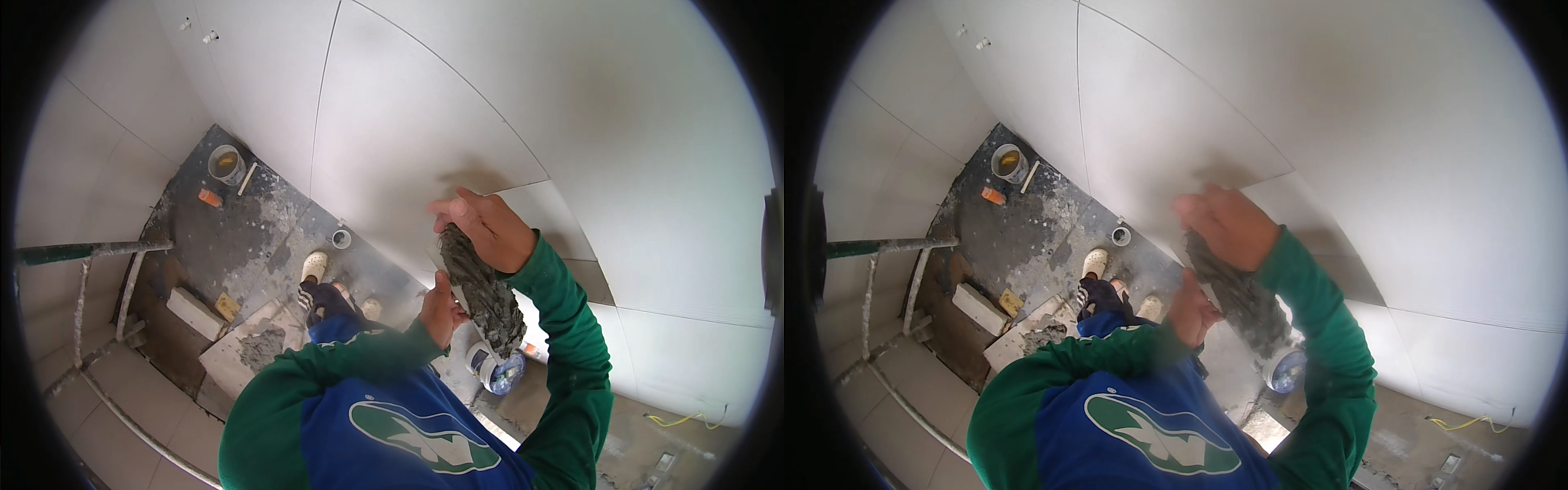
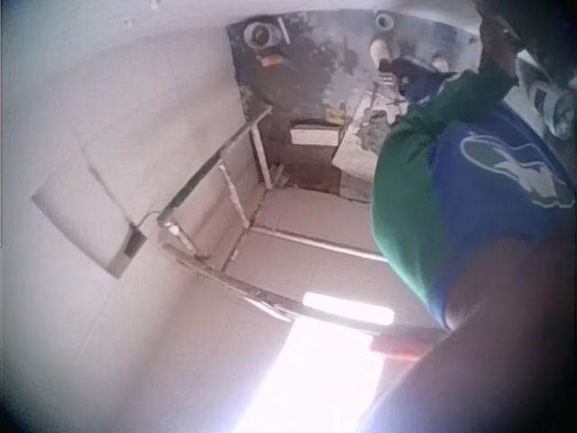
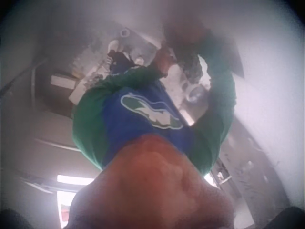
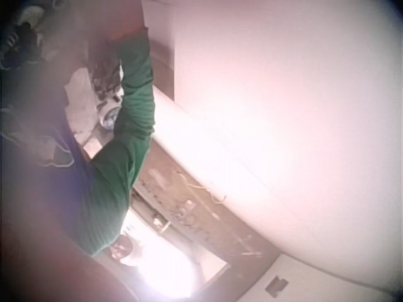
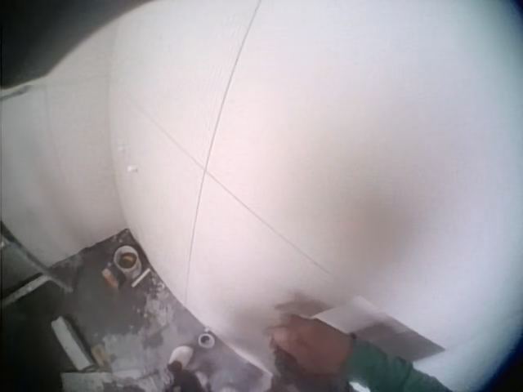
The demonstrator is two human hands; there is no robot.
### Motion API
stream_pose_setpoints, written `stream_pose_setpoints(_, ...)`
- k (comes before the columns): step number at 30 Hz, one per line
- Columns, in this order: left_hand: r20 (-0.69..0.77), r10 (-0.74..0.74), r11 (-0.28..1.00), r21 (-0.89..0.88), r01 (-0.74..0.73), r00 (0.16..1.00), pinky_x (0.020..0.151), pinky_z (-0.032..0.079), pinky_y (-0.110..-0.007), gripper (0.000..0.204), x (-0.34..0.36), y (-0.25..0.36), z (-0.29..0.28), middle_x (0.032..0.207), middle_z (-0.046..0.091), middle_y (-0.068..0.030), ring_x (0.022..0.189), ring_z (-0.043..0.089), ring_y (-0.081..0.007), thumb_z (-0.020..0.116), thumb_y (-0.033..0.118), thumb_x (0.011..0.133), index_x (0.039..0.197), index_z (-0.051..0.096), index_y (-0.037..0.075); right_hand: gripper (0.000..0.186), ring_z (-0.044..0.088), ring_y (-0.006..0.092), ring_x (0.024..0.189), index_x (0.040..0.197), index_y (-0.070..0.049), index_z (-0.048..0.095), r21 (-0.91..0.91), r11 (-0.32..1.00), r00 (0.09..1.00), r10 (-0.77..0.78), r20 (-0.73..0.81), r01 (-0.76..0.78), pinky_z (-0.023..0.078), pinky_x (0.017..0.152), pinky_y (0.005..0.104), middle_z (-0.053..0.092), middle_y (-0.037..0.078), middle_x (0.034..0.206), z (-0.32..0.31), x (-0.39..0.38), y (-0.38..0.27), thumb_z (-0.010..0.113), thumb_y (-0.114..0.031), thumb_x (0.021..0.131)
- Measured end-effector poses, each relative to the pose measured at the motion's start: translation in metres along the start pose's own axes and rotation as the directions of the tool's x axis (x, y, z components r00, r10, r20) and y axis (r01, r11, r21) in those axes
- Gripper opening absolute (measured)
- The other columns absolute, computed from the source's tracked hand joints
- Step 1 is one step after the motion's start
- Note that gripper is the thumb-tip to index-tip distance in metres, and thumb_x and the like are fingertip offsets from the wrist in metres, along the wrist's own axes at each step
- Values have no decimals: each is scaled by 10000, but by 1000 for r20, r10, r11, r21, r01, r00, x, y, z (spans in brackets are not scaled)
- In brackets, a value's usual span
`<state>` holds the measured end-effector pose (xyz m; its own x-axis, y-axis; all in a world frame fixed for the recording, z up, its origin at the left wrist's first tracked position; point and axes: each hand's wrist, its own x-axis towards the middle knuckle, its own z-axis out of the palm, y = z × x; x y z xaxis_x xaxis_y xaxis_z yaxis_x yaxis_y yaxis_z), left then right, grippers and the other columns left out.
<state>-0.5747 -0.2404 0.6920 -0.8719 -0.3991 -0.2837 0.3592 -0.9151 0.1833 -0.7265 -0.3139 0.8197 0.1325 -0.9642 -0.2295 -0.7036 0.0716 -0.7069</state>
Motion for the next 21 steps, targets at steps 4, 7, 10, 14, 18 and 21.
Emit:
stream_pose_setpoints(4, -32, 23, 1000, -7, -23, 999, 882, 518, -424, 637, 7, -2, 3, 1278, 535, -136, 1083, 601, -251, 305, 562, 975, 1356, 336, 53, 406, 565, 384, 913, 1157, 22, 534, -154, 979, 981, -155, -115, 136, 462, 852, 437, 595, 192, 999, 2, -20, -4, 491, -320, 940)
stream_pose_setpoints(7, 6, 12, 991, 134, -13, 1000, 940, 489, -399, 751, 8, -1, 2, 1208, 579, -137, 1106, 595, -232, 218, 629, 946, 1344, 354, 7, 514, 556, 400, 1002, 1200, 7, 523, -227, 963, 968, -186, -167, 146, 447, 933, 445, 586, 190, 1071, 6, -40, -4, 508, -422, 918)
stream_pose_setpoints(10, 36, -25, 995, 100, 21, 999, 931, 491, -396, 753, 15, -15, -19, 1198, 585, -126, 1100, 596, -234, 200, 626, 948, 1356, 340, 9, 661, 553, 418, 1073, 1269, 2, 491, -367, 907, 942, -286, -175, 207, 376, 1023, 503, 565, 215, 1179, 12, -56, -8, 443, -549, 906)
stream_pose_setpoints(14, -3, 44, 987, 153, -43, 999, 930, 490, -396, 749, 7, -1, 12, 1254, 553, -122, 1138, 571, -238, 212, 624, 950, 1376, 328, 19, 813, 543, 420, 1123, 1302, 28, 456, -489, 853, 954, -274, -121, 183, 359, 1046, 525, 534, 240, 1251, 24, -70, -12, 420, -650, 854)
stream_pose_setpoints(18, 6, 27, 991, 134, -28, 1000, 948, 481, -406, 741, 5, 5, 17, 1336, 494, -132, 1179, 543, -246, 239, 620, 952, 1401, 308, 34, 566, 538, 419, 1089, 1248, 16, 524, -430, 885, 864, -348, -364, 175, 453, 936, 458, 546, 227, 1209, 14, -83, -26, 591, -397, 867)
stream_pose_setpoints(21, 119, 6, 992, 124, -21, 993, 987, 452, -425, 713, 6, 11, 24, 1390, 441, -125, 1241, 486, -268, 252, 609, 959, 1429, 280, 73, 375, 592, 366, 979, 1148, 35, 590, -380, 923, 695, -306, -651, 51, 490, 849, 407, 604, 218, 1090, 5, -118, -38, 629, -182, 845)
